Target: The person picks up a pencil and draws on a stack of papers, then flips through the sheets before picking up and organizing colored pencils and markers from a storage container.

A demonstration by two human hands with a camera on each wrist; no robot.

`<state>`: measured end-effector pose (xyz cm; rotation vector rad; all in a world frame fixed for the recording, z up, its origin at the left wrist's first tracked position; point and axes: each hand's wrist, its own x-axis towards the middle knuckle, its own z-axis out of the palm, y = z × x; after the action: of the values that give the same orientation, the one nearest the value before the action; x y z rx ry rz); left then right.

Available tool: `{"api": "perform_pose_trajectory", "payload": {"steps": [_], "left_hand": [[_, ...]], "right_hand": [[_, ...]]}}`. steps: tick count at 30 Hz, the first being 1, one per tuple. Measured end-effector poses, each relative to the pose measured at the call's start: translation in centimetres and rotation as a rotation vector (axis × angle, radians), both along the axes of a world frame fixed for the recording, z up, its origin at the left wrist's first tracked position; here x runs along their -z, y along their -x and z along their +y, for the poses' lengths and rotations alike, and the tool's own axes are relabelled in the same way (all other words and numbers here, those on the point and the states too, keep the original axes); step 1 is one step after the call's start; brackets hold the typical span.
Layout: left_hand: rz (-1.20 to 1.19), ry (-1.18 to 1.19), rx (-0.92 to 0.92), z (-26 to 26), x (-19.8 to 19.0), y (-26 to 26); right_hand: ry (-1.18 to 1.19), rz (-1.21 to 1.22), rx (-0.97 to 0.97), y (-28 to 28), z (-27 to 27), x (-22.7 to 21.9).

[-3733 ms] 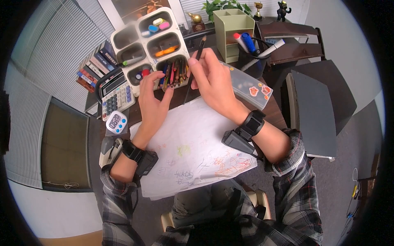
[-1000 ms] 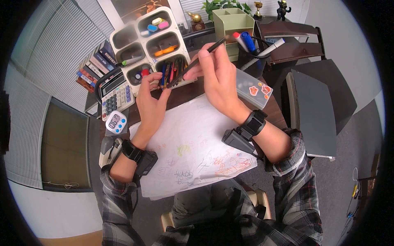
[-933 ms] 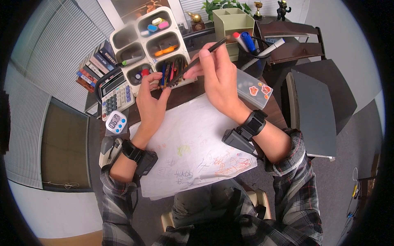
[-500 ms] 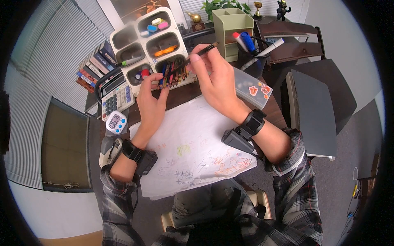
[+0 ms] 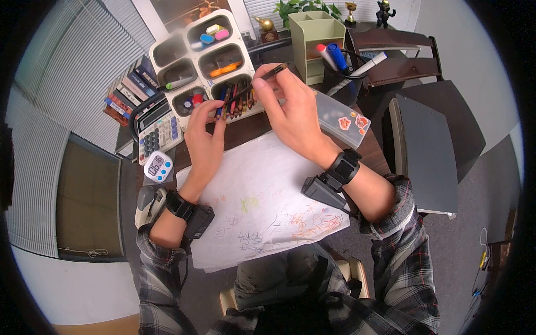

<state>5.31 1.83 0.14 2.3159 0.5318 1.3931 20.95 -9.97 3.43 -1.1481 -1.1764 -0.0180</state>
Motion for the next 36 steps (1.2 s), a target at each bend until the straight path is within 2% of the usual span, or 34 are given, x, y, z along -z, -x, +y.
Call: {"api": "perform_pose_trajectory", "payload": {"steps": [2,12,14,19,28,30,33,36], "left_hand": [[0.006,0.099,-0.03,-0.46,-0.4,0.07],[-0.012,0.107,-0.09,-0.36,-0.2,-0.05],[0.039,0.189,-0.1,-0.57,-0.48,0.03],[0.003,0.157,-0.078,-0.33,-0.08,-0.13],[-0.01,0.117,-0.057,-0.01,0.29,-0.16],[-0.006,0.122,-0.054,0.05,0.37,-0.15],[-0.002,0.12,-0.055,-0.02,0.34,-0.14],[-0.006,0.19,-0.041,-0.22,0.22,-0.13]], "right_hand": [[0.002,-0.003,0.004,0.05,-0.06,-0.11],[0.002,-0.006,0.026,0.12,-0.05,-0.21],[0.006,-0.01,0.041,0.17,-0.1,-0.25],[0.037,-0.002,0.065,0.24,-0.25,-0.38],[0.022,-0.105,0.086,-0.01,-0.09,-0.26],[0.061,-0.229,0.088,-0.28,0.06,-0.05],[0.14,-0.238,0.024,-0.41,0.3,0.55],[0.215,-0.306,0.043,-0.5,0.08,0.31]]}}
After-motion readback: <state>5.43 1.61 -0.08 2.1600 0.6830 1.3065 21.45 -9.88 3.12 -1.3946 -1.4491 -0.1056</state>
